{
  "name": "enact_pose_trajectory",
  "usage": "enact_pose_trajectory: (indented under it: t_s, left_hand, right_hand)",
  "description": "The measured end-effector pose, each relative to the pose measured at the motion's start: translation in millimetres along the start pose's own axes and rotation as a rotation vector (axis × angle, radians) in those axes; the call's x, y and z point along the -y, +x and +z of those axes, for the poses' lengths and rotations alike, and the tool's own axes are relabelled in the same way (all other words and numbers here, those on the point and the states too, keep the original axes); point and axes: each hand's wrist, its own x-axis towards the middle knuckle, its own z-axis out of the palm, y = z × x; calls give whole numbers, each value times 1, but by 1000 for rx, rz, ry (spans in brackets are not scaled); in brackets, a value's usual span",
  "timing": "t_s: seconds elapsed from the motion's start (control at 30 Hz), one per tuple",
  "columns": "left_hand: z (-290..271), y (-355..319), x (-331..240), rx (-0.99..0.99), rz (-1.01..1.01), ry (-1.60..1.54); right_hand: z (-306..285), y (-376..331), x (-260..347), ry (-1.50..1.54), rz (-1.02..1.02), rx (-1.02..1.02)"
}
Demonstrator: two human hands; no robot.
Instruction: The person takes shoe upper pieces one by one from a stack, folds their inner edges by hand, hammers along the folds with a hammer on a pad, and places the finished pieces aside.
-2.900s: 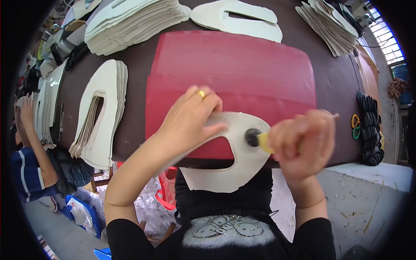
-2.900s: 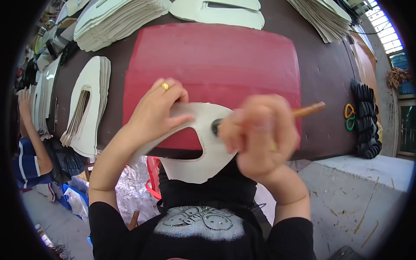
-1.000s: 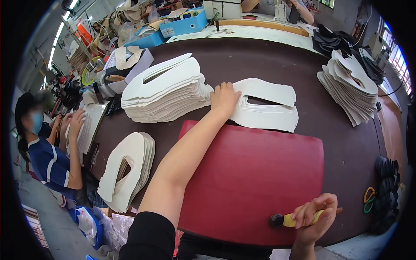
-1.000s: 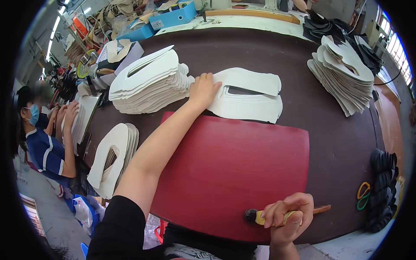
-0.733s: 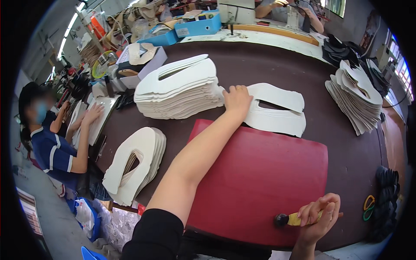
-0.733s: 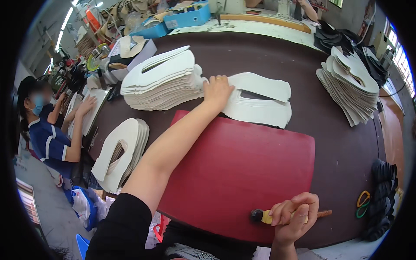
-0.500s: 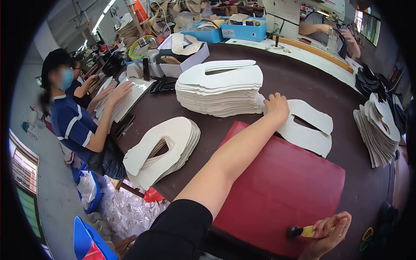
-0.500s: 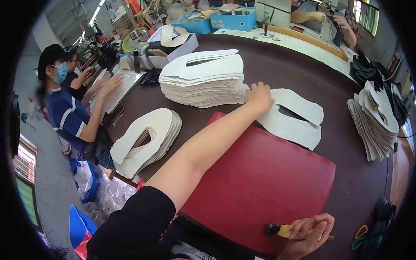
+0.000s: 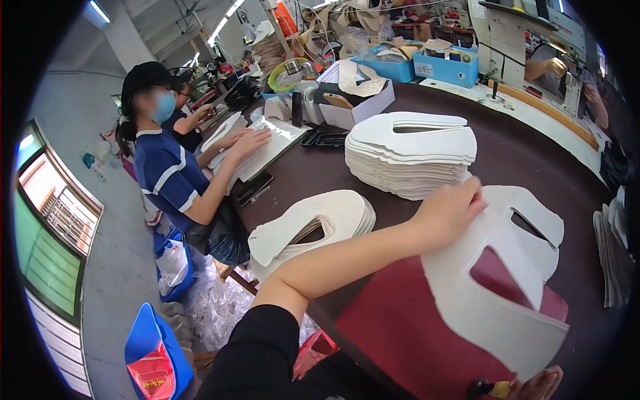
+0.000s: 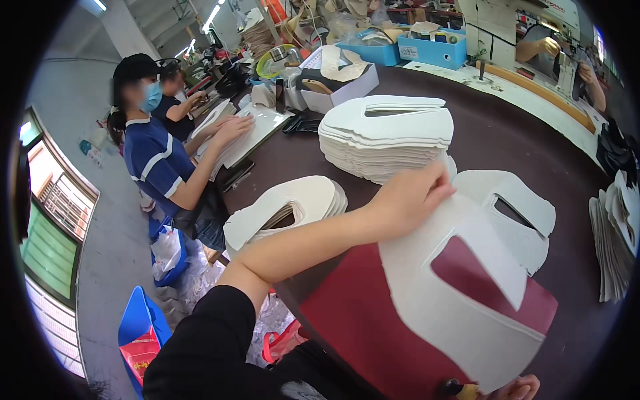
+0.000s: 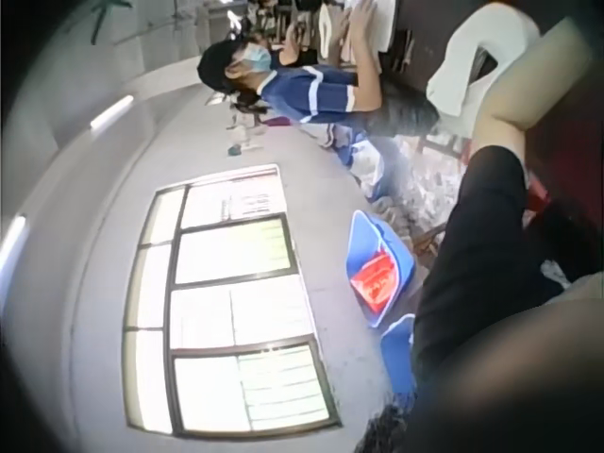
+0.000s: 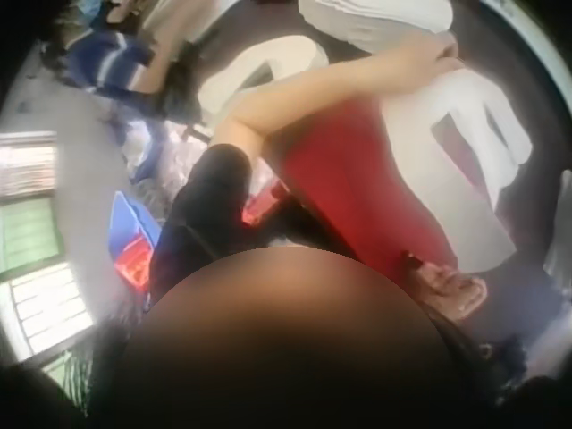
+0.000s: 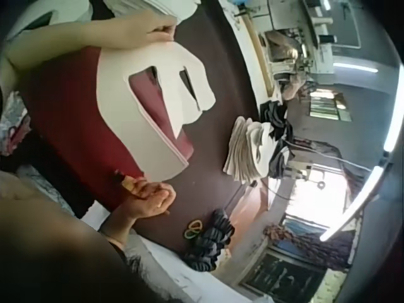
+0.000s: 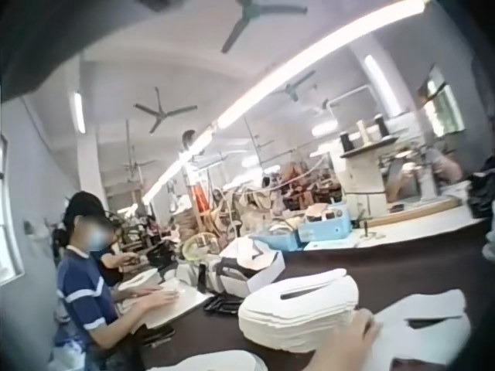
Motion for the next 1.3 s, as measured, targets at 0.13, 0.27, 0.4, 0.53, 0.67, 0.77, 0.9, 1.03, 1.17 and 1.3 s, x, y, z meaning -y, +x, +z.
enact_pose_trajectory:
  t_s: [0.13, 0.27, 0.4, 0.53, 0.67, 0.77, 0.9, 1.03, 1.17, 1.3]
  left_hand:
    - [-33, -71, 59, 13, -19, 300]
    - [-122, -88, 145, -66, -231, 512]
    - [-152, -116, 246, 293, -254, 416]
    - [-163, -113, 247, 397, -270, 375]
    - [-173, -62, 202, 533, -487, 401]
    - [-179, -49, 214, 665, -642, 310]
    - [-186, -52, 215, 707, -590, 331]
    - [-180, -62, 207, 638, -521, 447]
    - [-201, -79, 211, 728, -590, 162]
    - [-206, -102, 241, 650, -715, -274]
  right_hand:
    - [-4, 0, 15, 484, 265, 108]
    - [-58, 16, -32, -277, -244, 676]
    - [12, 6, 28, 561, -207, 88]
    - [34, 2, 29, 73, -607, 377]
    - [26, -35, 28, -460, -682, 713]
    - [33, -41, 38, -492, -629, 694]
    - [43, -32, 50, -490, -509, 685]
    - [54, -23, 55, -505, -562, 711]
    - [69, -9, 67, -437, -635, 799]
    - [84, 1, 59, -336, -699, 831]
